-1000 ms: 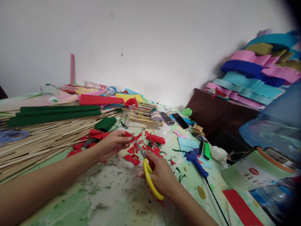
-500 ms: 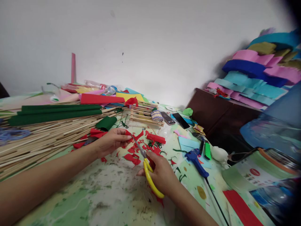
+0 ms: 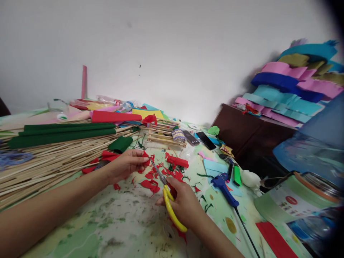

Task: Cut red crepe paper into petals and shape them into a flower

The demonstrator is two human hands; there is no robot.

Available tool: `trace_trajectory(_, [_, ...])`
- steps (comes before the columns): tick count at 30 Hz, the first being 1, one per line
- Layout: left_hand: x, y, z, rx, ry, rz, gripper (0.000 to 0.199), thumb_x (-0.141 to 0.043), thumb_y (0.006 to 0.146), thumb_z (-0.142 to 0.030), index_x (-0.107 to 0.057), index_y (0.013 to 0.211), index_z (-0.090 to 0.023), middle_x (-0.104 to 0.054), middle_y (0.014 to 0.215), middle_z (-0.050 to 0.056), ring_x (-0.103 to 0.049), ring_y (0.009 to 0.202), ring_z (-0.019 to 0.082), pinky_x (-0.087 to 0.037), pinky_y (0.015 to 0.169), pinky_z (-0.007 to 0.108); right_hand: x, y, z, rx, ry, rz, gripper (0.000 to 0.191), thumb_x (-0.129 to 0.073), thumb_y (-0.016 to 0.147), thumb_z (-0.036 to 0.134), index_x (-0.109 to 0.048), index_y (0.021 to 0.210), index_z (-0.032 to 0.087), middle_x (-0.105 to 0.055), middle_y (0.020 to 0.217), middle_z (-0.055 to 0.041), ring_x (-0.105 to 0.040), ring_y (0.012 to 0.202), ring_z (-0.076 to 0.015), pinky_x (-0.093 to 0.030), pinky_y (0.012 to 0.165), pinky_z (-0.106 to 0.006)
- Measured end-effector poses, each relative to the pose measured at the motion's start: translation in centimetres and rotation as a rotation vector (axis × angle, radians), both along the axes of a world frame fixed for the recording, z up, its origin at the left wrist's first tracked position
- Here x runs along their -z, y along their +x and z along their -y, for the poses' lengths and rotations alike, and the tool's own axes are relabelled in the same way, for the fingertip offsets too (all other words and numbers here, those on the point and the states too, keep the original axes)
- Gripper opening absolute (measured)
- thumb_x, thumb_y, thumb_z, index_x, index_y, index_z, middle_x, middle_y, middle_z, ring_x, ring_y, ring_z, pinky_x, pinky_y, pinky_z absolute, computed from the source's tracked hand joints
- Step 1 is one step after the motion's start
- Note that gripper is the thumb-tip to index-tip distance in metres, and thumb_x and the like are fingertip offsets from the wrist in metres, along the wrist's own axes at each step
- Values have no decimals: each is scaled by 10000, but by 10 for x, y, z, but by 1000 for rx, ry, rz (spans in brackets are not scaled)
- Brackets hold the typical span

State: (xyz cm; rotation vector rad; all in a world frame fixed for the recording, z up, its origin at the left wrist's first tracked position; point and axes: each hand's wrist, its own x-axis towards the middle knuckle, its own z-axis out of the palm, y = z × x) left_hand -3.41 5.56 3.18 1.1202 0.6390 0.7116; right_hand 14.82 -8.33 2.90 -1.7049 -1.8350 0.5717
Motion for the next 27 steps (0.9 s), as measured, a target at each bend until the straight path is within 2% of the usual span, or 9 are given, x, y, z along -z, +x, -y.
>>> trace_trajectory(5, [1, -1, 0, 13, 26, -4, 92, -743, 658, -190, -682, 630, -127, -657, 601, 39, -547, 508, 98, -445, 520, 201, -2, 0, 1, 7, 17, 53, 326, -683, 711, 483, -497, 716, 215, -564, 632, 37, -452, 569, -121, -261, 513, -211])
trace_trajectory(15, [-5, -1, 5, 42, 36, -50, 73, -758, 609, -172, -711, 623, -117, -652, 574, 39, -532, 500, 88, -431, 510, 179, 0, 0, 1, 3, 9, 88, 321, -654, 723, 504, -500, 746, 223, -474, 593, 58, -392, 541, -106, -241, 497, -211])
trace_trajectory(20, [-5, -1, 4, 49, 38, -51, 53, -744, 627, -167, -712, 626, -125, -652, 590, 41, -529, 510, 94, -434, 514, 181, 1, 0, 1, -6, 4, 49, 312, -656, 736, 472, -473, 715, 221, -462, 580, 65, -394, 532, -100, -244, 492, -205])
trace_trajectory(27, [-5, -1, 3, 55, 48, -37, 85, -743, 636, -174, -689, 591, -126, -633, 568, 27, -517, 497, 88, -428, 500, 180, -3, -2, 1, -23, -17, -7, 221, -668, 750, 339, -488, 707, 218, -551, 596, 61, -467, 536, -103, -272, 512, -202])
